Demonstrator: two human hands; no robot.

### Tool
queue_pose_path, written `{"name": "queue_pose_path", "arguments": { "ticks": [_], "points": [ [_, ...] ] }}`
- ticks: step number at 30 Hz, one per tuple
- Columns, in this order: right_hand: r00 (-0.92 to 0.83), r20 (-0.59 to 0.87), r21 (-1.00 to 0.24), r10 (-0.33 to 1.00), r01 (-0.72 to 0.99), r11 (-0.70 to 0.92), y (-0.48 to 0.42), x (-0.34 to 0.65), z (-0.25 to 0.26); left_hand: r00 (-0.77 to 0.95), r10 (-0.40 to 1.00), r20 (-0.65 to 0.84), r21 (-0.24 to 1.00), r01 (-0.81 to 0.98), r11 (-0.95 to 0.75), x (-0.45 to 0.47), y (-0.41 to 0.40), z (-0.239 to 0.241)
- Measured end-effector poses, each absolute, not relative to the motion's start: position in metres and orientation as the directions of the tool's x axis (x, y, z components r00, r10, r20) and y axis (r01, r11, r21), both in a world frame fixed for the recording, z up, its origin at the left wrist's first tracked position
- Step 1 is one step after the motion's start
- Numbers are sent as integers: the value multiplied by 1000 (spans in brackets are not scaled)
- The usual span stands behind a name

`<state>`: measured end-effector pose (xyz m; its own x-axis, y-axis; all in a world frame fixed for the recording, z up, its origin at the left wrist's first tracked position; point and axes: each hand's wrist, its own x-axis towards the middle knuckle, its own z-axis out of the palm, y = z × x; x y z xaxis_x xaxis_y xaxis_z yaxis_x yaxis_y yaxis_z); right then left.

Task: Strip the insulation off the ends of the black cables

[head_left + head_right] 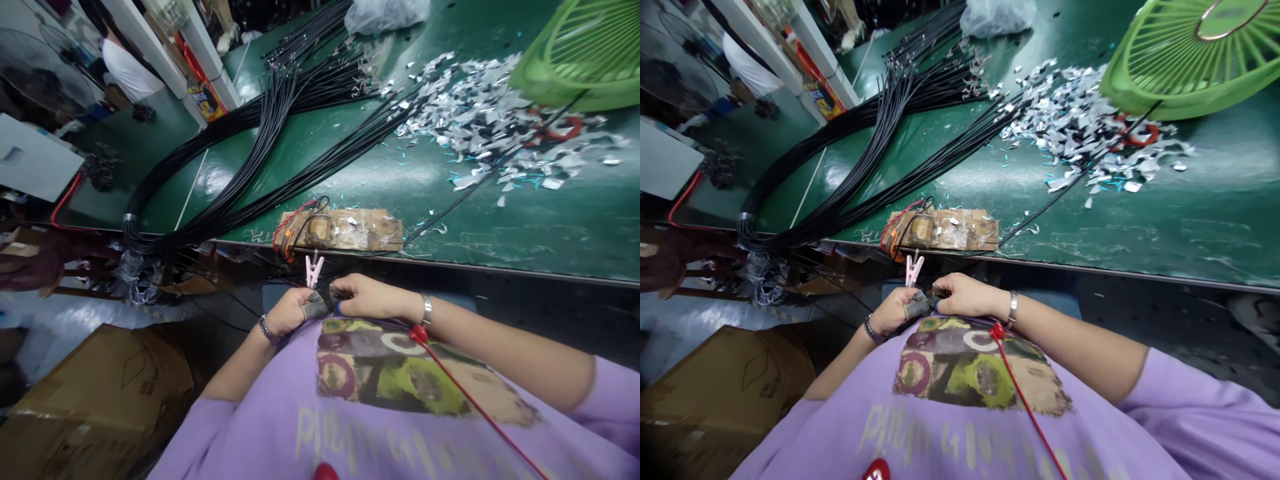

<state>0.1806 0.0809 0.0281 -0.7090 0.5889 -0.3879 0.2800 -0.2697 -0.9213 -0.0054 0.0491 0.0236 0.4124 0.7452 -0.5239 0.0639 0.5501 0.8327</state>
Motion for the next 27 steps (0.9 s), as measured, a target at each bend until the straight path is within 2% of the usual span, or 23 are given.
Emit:
{"name": "queue_pose_path", "arguments": {
  "ticks": [5,9,14,17,20,24,27],
  "points": [
    [-643,-433,-885,632,168,-434,78,183,27,300,861,-410,911,80,406,-14,43,31],
    [-646,-470,-860,601,184,-475,73,181,22,263,902,-342,939,135,317,-21,41,32],
    [-723,-406,-888,559,168,-427,71,177,29,290,905,-311,949,139,282,-22,40,35],
    [-696,-372,-905,615,124,-407,73,176,31,283,912,-298,954,118,275,-25,37,38],
    [-605,-374,-890,703,21,-455,79,172,29,215,937,-275,962,61,268,-30,37,37],
    [-601,-348,-864,720,-94,-495,87,160,29,126,955,-267,963,-3,269,-38,43,27],
    [-587,-377,-809,717,-168,-563,88,151,32,123,958,-260,963,-45,267,-38,48,22]
  ]
}}
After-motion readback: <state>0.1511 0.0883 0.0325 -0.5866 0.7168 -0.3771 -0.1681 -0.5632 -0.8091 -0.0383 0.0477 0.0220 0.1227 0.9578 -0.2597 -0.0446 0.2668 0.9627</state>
